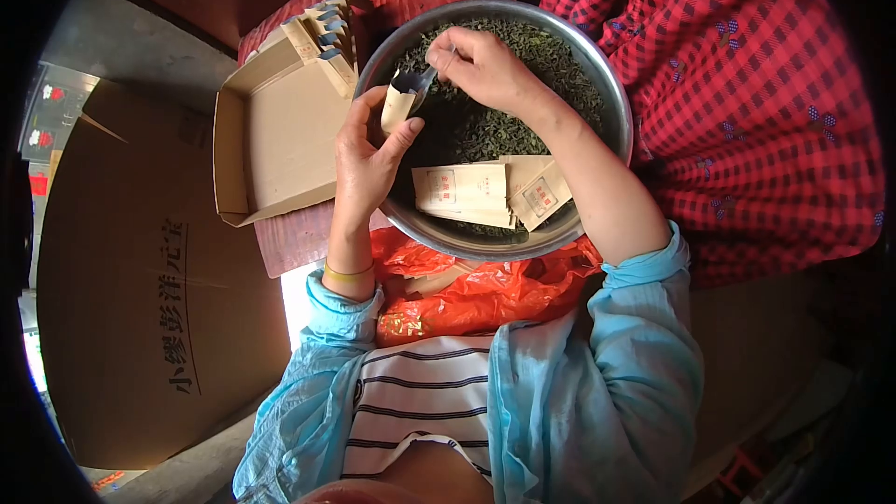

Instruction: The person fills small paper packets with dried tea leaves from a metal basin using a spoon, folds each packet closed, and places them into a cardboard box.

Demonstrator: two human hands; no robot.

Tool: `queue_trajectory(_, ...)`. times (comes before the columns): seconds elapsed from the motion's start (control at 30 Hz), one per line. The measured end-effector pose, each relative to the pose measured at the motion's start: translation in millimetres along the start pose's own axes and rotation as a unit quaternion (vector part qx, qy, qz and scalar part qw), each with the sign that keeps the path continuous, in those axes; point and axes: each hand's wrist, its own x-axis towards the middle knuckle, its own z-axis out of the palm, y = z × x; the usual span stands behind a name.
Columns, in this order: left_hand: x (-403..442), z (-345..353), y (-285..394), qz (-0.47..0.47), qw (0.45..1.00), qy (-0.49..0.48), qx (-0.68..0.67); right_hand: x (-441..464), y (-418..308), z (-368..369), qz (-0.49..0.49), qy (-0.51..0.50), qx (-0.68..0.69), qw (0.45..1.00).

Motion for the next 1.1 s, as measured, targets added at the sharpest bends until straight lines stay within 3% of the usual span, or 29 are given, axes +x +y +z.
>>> queue_trajectory(0.07,1,1,-2,0.009,1.000,0.006,-0.005,1,-3,-3,0.009,0.044,0.099,0.994)
queue_trajectory(0.1,1,1,-2,0.017,1.000,0.013,-0.009,3,-1,-6,-0.008,0.077,0.065,0.995)
queue_trajectory(0.17,-1,2,1,0.020,1.000,0.015,-0.005,3,0,-16,-0.098,0.187,-0.142,0.967)
queue_trajectory(0.2,-1,3,4,0.025,1.000,0.016,-0.003,4,2,-21,-0.082,0.214,-0.230,0.946)
queue_trajectory(0.33,-2,1,6,-0.009,1.000,-0.003,0.001,1,7,-12,-0.011,0.172,-0.332,0.927)
queue_trajectory(0.4,-1,2,0,0.005,1.000,0.006,-0.013,2,16,3,0.022,0.098,-0.235,0.967)
queue_trajectory(0.47,-1,4,-2,0.018,1.000,0.009,-0.014,6,23,0,0.007,0.096,-0.202,0.975)
queue_trajectory(0.53,0,3,-2,0.031,0.999,0.020,-0.012,11,27,-6,0.086,0.020,-0.076,0.993)
queue_trajectory(0.7,-1,3,0,0.025,0.999,0.017,0.035,8,17,-11,0.079,0.075,-0.121,0.987)
queue_trajectory(0.9,0,4,1,0.049,0.996,0.026,0.065,-2,-19,-36,0.021,0.209,0.023,0.977)
queue_trajectory(1.0,-1,3,5,0.033,0.995,0.027,0.088,-7,-32,-33,-0.027,0.205,0.016,0.978)
queue_trajectory(1.1,-1,1,5,0.006,0.996,0.012,0.083,-11,-38,-17,-0.137,0.183,-0.030,0.973)
